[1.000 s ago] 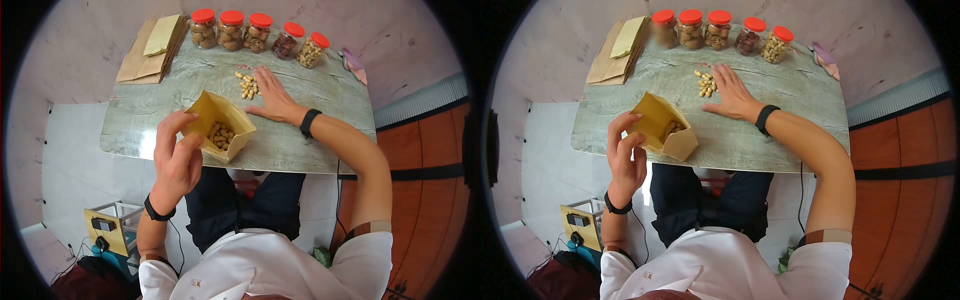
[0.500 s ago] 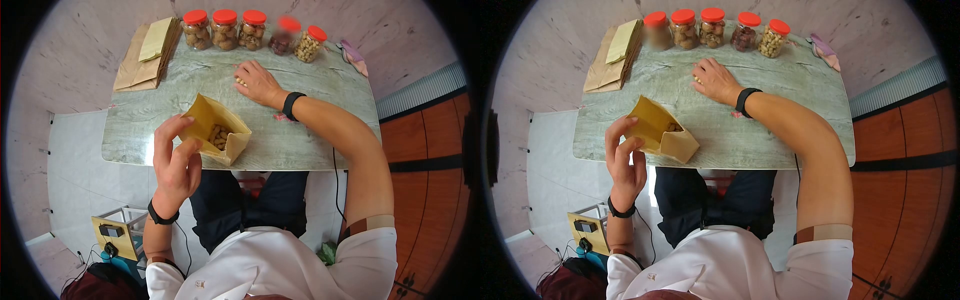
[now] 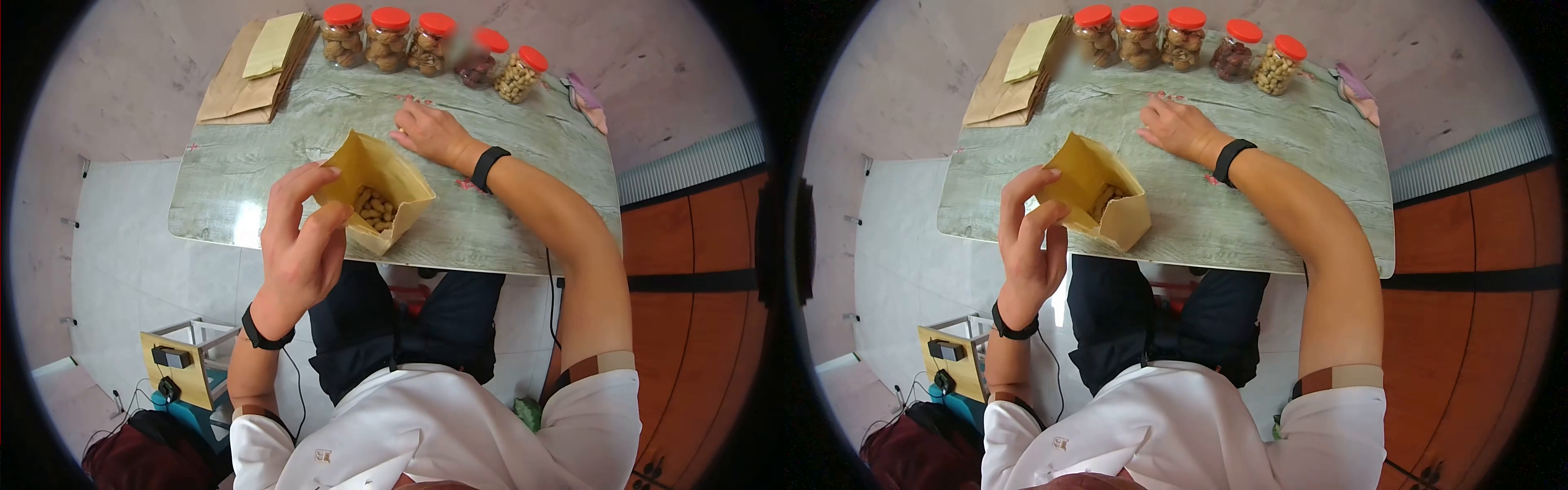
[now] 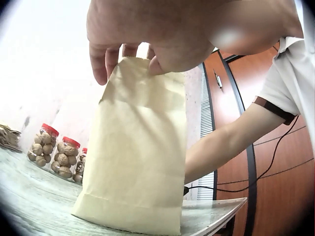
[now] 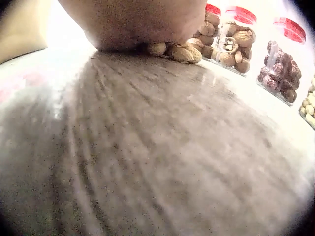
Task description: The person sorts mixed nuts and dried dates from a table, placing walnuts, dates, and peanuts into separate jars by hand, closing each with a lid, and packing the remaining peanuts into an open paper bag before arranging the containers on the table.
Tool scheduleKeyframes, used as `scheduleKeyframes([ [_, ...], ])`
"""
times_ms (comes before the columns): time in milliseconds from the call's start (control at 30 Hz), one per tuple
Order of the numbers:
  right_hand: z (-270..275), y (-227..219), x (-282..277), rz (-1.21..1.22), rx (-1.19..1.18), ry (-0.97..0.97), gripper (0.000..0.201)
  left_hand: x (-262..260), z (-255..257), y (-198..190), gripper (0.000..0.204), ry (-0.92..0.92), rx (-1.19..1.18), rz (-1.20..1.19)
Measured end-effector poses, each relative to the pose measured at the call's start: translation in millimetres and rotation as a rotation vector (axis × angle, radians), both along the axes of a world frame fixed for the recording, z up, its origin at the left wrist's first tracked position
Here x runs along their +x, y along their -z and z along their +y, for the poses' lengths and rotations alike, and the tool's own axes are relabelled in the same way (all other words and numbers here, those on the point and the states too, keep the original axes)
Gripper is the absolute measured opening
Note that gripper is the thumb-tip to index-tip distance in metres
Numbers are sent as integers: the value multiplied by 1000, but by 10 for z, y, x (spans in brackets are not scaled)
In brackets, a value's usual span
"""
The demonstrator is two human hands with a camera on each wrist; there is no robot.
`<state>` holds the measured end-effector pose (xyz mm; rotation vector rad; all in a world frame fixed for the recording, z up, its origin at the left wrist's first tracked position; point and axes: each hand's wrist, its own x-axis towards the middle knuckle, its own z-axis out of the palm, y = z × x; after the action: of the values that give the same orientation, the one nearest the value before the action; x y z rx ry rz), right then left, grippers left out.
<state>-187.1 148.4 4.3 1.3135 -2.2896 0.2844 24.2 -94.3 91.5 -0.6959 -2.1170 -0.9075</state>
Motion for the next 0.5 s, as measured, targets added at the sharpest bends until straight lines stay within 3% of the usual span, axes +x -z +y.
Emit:
scheduleKeyframes([
  [133, -3, -20, -27, 12, 22, -45, 25, 5, 8, -2, 32, 9, 11, 8],
  [333, -65, -104, -77, -138, -67, 99, 19, -15, 7, -31, 32, 5, -11, 13],
  [400, -142, -332, -102, -367, -293, 271, 20, -34, 8, -38, 33, -2, -10, 19],
  [433, -185, -456, -114, -370, -285, 259, 20, -45, 8, -37, 33, 2, -14, 24],
  [500, -294, -796, -96, -469, -580, 101, 27, -68, 22, -29, 33, -11, -2, 21],
])
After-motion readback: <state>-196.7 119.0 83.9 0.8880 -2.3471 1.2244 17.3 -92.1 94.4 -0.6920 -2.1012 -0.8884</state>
